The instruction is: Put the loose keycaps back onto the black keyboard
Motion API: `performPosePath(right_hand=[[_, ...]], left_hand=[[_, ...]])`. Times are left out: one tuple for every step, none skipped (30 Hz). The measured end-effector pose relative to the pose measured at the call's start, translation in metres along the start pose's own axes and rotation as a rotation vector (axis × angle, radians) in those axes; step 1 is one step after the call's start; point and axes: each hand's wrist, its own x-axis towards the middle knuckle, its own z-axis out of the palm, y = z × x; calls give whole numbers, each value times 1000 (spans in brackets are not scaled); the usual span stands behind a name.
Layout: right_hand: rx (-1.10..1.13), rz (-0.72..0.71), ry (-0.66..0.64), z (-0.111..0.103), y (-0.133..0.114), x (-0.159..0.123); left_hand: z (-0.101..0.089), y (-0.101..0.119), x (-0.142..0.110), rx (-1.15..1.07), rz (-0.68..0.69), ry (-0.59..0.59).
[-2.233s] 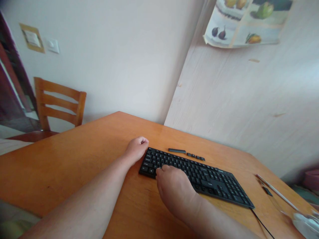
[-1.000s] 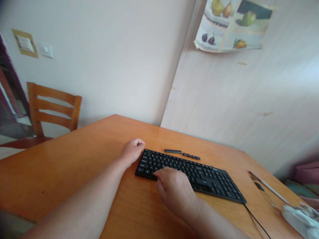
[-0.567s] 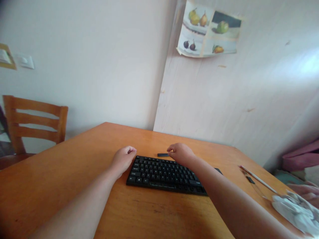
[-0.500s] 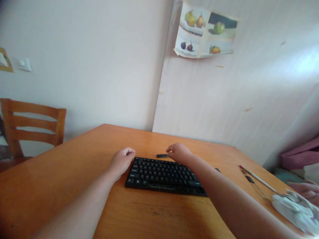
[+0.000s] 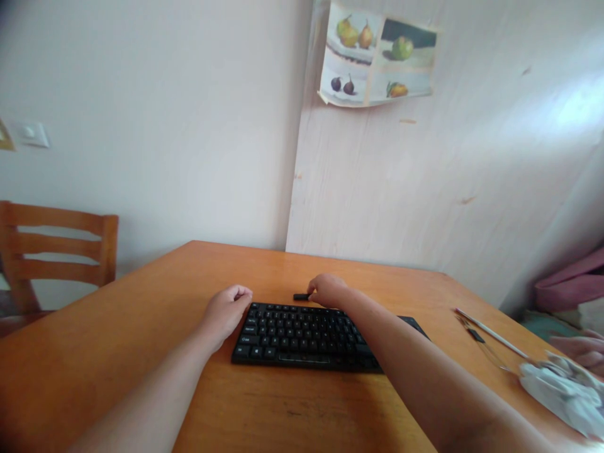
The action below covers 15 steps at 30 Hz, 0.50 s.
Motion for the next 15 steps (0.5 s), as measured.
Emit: performPosePath(right_hand=[[1, 4, 6, -2, -1, -1], [5, 9, 13, -4, -3, -3], [12, 14, 22, -7, -4, -6], [19, 19, 31, -10, -5, -9], [27, 25, 40, -15, -7, -13], [40, 22, 49, -19, -9, -18], [61, 5, 60, -24, -11, -25], [88, -27, 79, -28, -13, -33], [120, -71, 100, -32, -16, -43], [156, -120, 123, -35, -19, -53], [189, -165, 142, -37, -23, -65], [217, -200, 152, -39, -27, -76], [236, -218, 155, -40, -31, -88], [248, -226, 151, -40, -35, -98], [252, -226, 144, -39, -38, -108]], left_hand=[[0, 1, 0, -1, 3, 0], [-1, 1, 0, -1, 5, -2], [-1, 2, -1, 1, 6, -4], [-1, 3, -1, 3, 5, -5], [-2, 4, -1, 6, 1, -3], [-2, 4, 0, 9, -3, 0], [-3, 5, 0, 13, -7, 3], [-3, 6, 0, 18, -9, 6], [-3, 7, 0, 26, -11, 8], [-4, 8, 0, 34, -7, 7], [-4, 9, 0, 43, 2, 5], [-5, 10, 0, 51, 15, 6], [-5, 11, 0, 58, 30, 8], [-6, 13, 0, 63, 49, 9], [-6, 14, 0, 65, 69, 11]])
